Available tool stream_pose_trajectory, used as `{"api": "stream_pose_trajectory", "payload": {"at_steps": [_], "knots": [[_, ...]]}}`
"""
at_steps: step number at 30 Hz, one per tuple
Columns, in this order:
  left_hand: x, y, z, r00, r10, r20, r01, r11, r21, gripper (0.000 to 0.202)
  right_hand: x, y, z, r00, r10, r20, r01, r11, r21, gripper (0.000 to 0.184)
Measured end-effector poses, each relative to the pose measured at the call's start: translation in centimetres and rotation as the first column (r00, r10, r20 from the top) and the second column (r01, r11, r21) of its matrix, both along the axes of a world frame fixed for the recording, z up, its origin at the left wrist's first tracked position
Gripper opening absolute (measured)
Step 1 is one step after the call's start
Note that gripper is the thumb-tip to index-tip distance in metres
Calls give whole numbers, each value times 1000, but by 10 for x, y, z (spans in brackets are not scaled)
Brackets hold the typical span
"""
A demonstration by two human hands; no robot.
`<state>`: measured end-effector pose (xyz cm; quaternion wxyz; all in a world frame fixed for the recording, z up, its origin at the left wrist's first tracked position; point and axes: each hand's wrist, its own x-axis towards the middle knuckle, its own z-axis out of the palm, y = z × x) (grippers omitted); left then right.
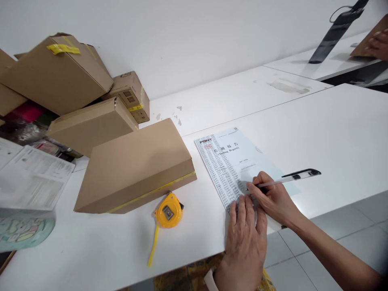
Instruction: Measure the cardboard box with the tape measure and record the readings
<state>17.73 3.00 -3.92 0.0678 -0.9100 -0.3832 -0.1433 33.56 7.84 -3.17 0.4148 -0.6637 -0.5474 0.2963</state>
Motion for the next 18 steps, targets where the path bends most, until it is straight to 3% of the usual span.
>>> {"api": "stream_pose_trajectory", "payload": {"at_steps": [18], "knots": [[-1,-1,-2,1000,-18,-16,18,1000,-14,72,-2,1,5,998,-4,70,4,1000,1,31]]}}
